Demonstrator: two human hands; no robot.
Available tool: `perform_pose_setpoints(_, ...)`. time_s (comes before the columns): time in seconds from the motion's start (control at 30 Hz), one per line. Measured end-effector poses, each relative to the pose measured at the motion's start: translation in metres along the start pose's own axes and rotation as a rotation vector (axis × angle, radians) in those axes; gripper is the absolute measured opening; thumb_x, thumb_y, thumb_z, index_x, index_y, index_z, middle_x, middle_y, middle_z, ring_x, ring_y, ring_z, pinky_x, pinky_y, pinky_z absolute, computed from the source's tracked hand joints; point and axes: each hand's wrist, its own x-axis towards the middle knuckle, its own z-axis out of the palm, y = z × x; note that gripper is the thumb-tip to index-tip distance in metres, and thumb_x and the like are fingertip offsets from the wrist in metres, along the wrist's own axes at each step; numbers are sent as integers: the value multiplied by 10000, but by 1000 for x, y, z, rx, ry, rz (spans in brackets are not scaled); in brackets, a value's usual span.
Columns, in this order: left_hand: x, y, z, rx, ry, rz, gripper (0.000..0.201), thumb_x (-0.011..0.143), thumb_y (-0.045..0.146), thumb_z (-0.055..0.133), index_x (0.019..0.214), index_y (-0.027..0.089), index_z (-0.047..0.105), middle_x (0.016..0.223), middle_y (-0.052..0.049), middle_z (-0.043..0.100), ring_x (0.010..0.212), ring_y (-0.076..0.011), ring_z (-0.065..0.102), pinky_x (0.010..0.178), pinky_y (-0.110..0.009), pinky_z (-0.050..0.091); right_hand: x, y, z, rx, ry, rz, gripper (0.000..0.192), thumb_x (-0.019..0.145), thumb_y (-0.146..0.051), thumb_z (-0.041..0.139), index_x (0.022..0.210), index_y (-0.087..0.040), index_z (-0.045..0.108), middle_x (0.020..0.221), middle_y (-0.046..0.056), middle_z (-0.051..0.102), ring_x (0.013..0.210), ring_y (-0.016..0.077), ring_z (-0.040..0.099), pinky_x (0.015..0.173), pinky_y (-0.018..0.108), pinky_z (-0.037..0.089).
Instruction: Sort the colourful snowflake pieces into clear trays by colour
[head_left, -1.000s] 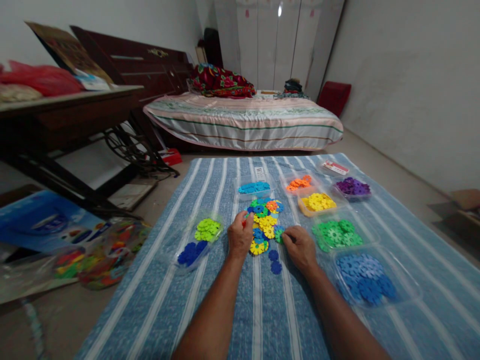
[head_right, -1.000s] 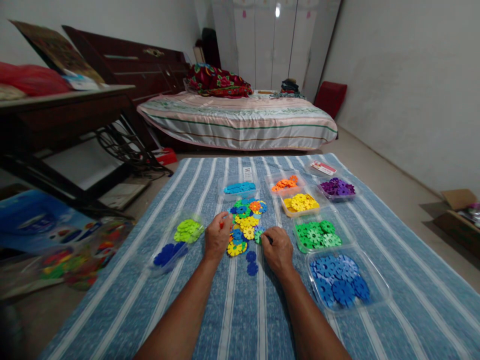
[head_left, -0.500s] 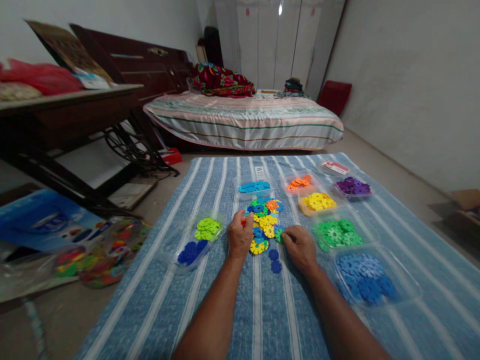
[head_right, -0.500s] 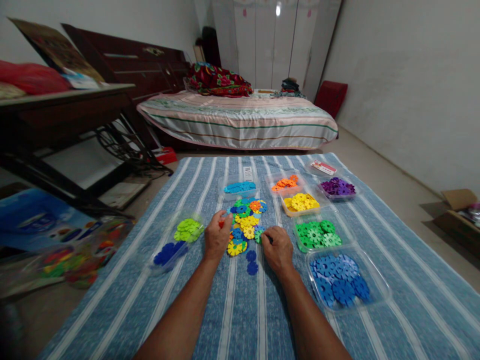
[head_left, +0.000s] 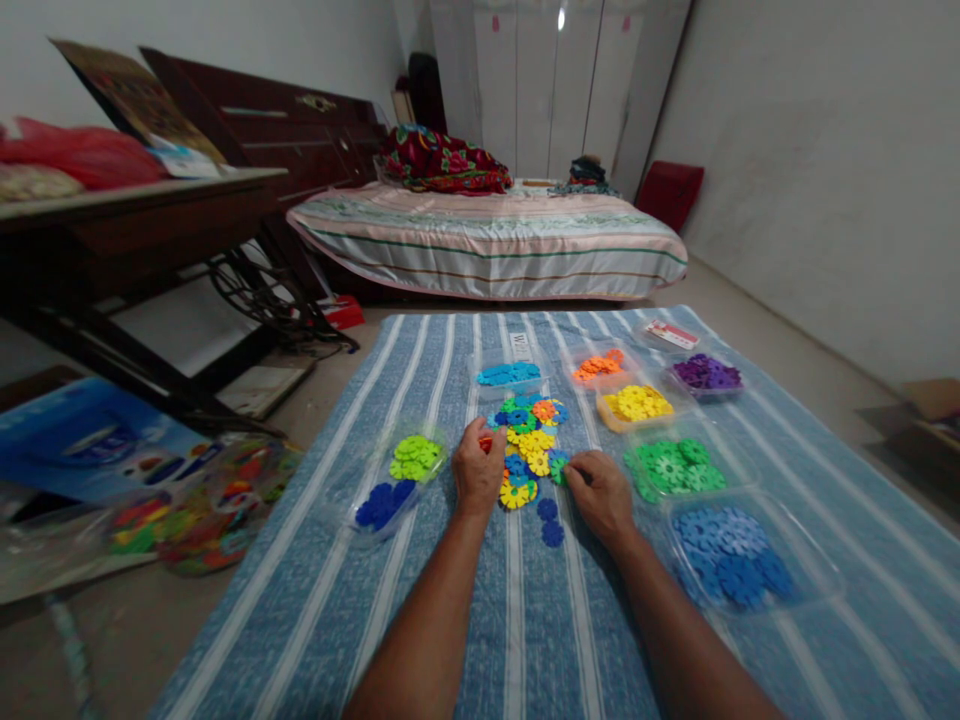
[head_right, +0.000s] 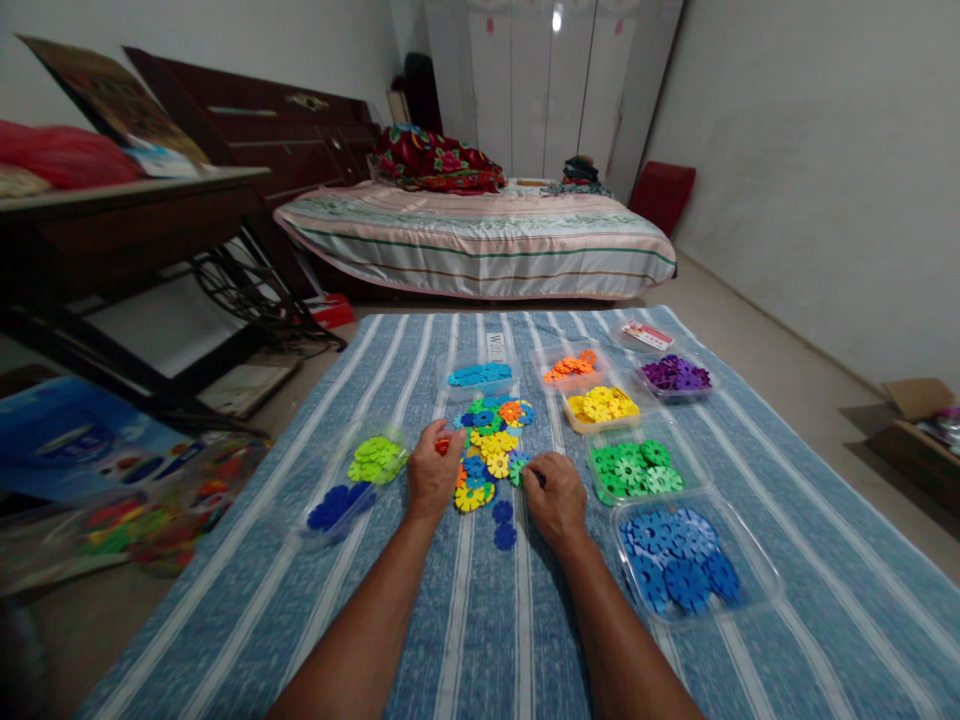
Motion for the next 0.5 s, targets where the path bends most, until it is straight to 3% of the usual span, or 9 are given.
perform_pose_setpoints(0.5, 1, -8, 5, 26, 6, 9, 331, 786, 319, 611, 1080, 168, 626, 957, -85, 716, 864, -220, 687, 830, -360, 535, 0, -2, -1, 1, -4, 8, 231, 854, -295, 508, 715, -200, 665, 773, 40, 653, 799, 193, 575, 763, 304, 415)
